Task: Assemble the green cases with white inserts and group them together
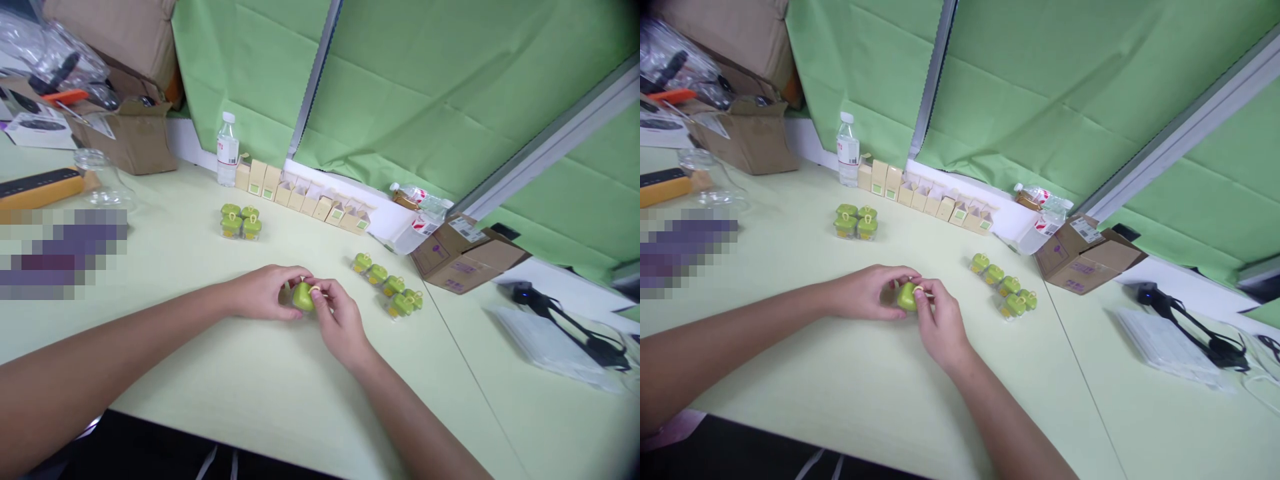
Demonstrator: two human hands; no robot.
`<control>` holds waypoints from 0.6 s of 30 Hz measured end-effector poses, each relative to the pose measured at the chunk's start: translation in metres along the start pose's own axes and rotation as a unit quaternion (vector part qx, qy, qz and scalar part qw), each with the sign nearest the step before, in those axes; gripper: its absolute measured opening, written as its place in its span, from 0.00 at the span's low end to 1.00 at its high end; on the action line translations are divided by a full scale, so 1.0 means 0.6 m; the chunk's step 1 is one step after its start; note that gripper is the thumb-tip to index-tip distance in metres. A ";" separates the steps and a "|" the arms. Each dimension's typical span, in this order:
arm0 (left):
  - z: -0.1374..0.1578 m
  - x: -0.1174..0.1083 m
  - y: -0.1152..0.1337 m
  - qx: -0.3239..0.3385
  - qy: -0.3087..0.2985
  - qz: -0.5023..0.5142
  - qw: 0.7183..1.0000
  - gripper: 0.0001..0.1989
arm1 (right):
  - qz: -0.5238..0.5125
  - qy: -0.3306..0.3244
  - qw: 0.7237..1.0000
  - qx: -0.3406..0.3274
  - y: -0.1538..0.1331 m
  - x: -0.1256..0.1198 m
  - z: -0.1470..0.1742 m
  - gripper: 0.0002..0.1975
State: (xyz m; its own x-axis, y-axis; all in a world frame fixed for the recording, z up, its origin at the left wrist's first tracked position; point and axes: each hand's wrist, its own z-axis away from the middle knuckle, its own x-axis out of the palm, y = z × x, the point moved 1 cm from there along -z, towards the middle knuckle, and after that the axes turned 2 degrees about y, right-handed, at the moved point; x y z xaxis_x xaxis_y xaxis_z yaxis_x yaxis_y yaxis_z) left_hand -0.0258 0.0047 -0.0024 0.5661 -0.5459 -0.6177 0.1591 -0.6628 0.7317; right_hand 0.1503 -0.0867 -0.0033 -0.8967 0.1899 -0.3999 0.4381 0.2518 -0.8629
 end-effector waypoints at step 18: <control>0.006 -0.039 -0.001 0.081 0.133 -0.193 0.969 0.24 | -0.349 0.003 0.888 0.299 -0.007 -0.027 -0.015 0.17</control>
State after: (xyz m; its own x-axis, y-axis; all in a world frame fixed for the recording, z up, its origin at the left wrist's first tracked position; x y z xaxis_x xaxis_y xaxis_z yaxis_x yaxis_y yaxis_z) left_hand -0.0418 0.0159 0.0107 0.6812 -0.1044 -0.7246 0.2834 -0.8750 0.3926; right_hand 0.1635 -0.0821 0.0098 -0.9353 0.1914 0.2977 -0.3385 -0.2390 -0.9101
